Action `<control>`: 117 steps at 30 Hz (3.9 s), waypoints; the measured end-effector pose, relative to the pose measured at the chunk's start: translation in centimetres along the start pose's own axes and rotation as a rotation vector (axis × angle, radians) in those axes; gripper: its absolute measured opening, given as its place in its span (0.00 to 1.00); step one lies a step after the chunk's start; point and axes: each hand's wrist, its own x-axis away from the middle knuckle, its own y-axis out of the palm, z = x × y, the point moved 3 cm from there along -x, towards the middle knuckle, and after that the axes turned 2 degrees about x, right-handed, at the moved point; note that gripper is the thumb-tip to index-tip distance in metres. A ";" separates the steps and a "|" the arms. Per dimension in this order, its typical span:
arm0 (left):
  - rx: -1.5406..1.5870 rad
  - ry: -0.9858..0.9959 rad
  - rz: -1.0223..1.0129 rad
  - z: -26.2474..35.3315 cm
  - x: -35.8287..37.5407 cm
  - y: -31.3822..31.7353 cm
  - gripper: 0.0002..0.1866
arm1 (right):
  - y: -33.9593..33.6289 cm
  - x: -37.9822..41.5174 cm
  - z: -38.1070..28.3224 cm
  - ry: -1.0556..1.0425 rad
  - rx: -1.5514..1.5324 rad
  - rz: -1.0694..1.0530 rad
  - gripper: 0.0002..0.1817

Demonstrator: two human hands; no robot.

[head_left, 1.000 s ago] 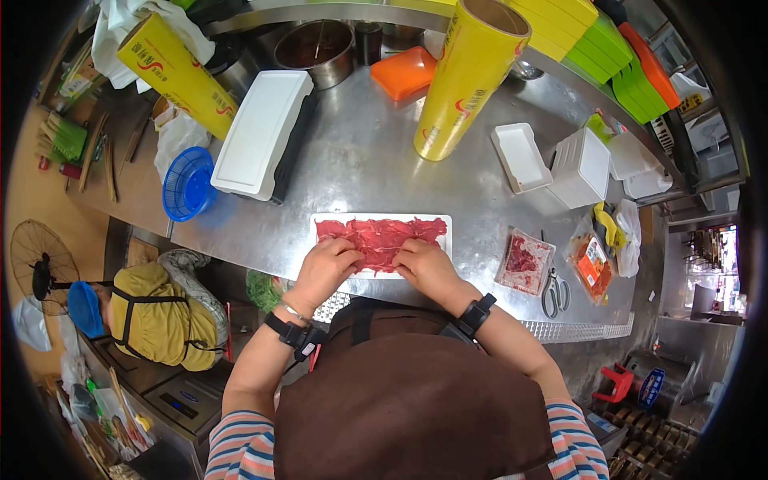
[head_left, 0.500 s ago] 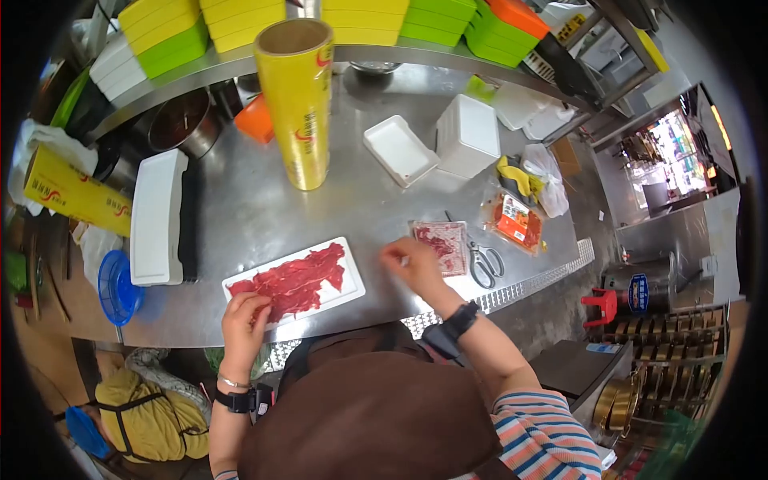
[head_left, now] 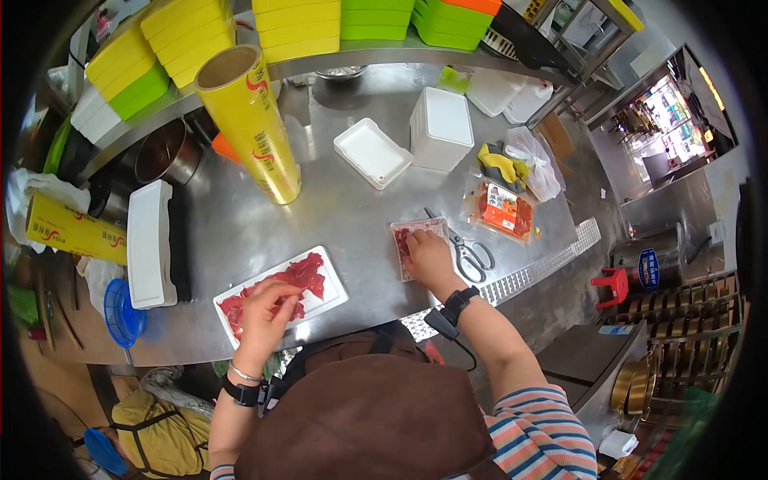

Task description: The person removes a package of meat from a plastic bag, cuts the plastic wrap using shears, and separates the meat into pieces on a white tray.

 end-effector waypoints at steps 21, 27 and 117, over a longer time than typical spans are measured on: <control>0.782 -0.538 -0.364 1.4 -9.1 20.2 0.12 | -3.3 2.4 3.5 0.384 -1.128 0.210 0.09; 0.997 -0.682 -0.314 -1.3 -9.0 22.2 0.12 | -3.1 3.4 3.0 0.252 -1.125 0.229 0.06; 0.990 -0.469 -0.097 -1.1 -10.2 21.0 0.07 | 1.3 3.0 3.0 0.822 -2.232 0.128 0.14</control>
